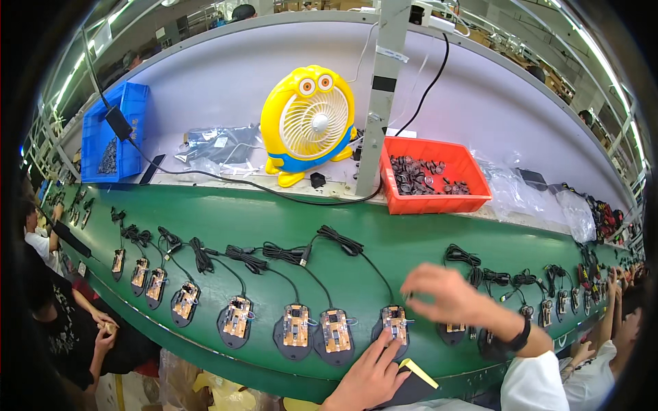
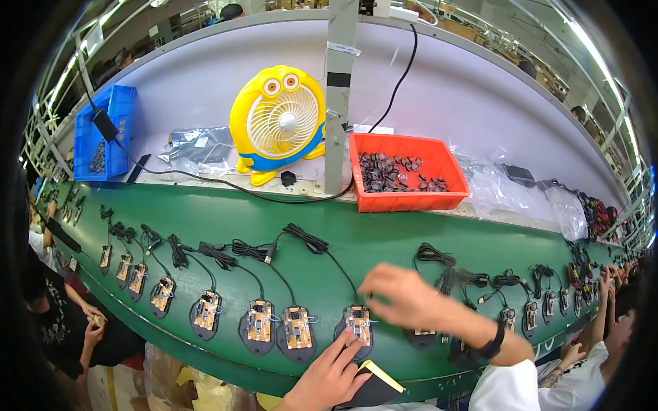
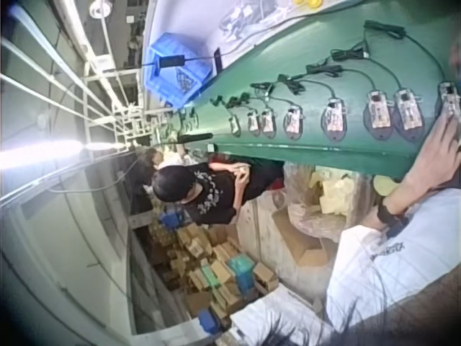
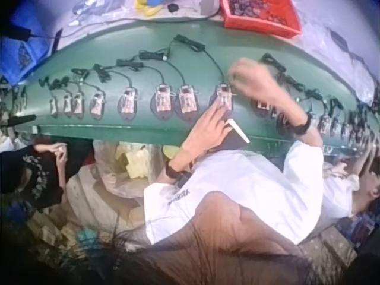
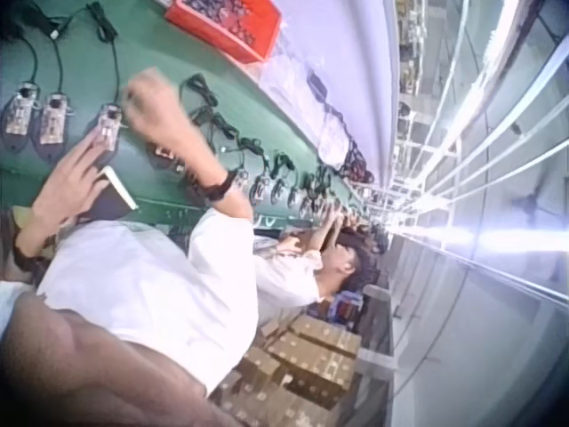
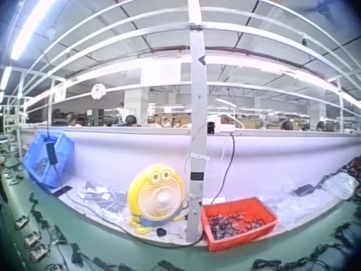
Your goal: Assembling internal components and applying adhesive to electronic device bases on an assembly line.
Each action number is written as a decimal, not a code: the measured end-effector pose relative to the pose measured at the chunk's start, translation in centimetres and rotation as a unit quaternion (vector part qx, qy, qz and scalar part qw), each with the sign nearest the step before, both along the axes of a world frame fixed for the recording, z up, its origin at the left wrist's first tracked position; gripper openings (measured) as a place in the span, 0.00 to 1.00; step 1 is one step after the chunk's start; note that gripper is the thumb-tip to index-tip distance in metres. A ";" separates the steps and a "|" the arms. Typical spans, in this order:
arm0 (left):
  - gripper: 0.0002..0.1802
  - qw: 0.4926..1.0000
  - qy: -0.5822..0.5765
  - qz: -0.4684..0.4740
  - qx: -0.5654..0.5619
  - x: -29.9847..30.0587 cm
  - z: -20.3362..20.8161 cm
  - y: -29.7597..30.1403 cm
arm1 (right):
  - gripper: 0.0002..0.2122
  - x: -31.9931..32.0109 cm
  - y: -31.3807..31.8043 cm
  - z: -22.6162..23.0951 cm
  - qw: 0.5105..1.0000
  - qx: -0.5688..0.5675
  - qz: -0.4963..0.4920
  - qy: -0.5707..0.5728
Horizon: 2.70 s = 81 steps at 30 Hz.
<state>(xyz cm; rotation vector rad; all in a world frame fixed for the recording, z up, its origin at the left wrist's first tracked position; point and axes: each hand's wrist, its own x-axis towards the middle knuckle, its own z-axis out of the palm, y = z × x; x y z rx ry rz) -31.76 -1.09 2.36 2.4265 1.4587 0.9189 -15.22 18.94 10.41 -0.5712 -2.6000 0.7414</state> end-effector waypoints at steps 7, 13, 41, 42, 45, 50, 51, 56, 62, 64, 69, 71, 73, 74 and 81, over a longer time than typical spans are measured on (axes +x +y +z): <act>0.20 0.999 -0.025 -0.035 -0.006 0.3 -0.3 0.6 | 0.14 0.4 -4.9 -3.0 0.993 -0.099 -0.068 0.001; 0.20 0.999 -0.028 -0.037 -0.009 0.2 -0.4 0.4 | 0.14 0.5 -5.4 -2.9 0.985 -0.094 -0.147 0.005; 0.13 0.960 -0.263 0.084 -0.056 -4.9 3.4 -4.2 | 0.29 1.1 -12.8 0.6 0.968 -0.244 -0.041 -0.040; 0.13 0.945 -0.282 0.144 -0.080 -5.5 3.5 -4.7 | 0.25 0.7 -13.9 0.1 0.981 -0.190 -0.031 0.012; 0.11 0.878 -0.445 0.121 -0.128 -6.7 3.5 -5.1 | 0.19 -0.2 -15.0 -1.1 0.957 -0.274 -0.070 0.059; 0.09 0.895 -0.405 0.100 -0.160 -6.9 3.9 -4.9 | 0.18 -2.0 -14.9 -1.8 0.964 -0.231 -0.054 0.121; 0.09 0.907 -0.371 0.115 -0.164 -7.3 3.8 -5.5 | 0.18 -2.1 -14.9 -1.8 0.963 -0.233 -0.053 0.125; 0.09 0.887 -0.391 0.184 -0.163 -7.6 3.7 -6.1 | 0.16 -2.0 -14.8 -2.3 0.957 -0.239 -0.056 0.156; 0.09 0.875 -0.397 0.182 -0.209 -7.9 3.9 -6.2 | 0.10 -2.8 -15.1 -2.8 0.940 -0.267 -0.063 0.200; 0.10 0.832 -0.478 0.202 -0.194 -6.6 5.0 -5.7 | 0.10 -3.0 -15.0 -2.9 0.942 -0.260 -0.060 0.205; 0.06 0.876 -0.400 0.162 -0.215 -8.6 4.2 -5.8 | 0.11 -3.3 -15.0 -3.2 0.962 -0.164 -0.063 0.207; 0.06 0.868 -0.407 0.183 -0.218 -8.3 4.3 -5.6 | 0.12 -3.7 -15.3 -3.6 0.971 -0.058 -0.071 0.222; 0.06 0.859 -0.416 0.200 -0.223 -8.3 4.1 -5.6 | 0.11 -4.0 -15.5 -3.8 0.970 -0.036 -0.075 0.227; 0.07 0.860 -0.414 0.212 -0.208 -8.4 3.8 -5.5 | 0.11 -4.1 -15.6 -3.9 0.969 -0.014 -0.076 0.233; 0.08 0.838 -0.441 0.237 -0.217 -8.4 3.0 -5.7 | 0.13 -4.3 -15.8 -4.3 0.961 0.025 -0.069 0.266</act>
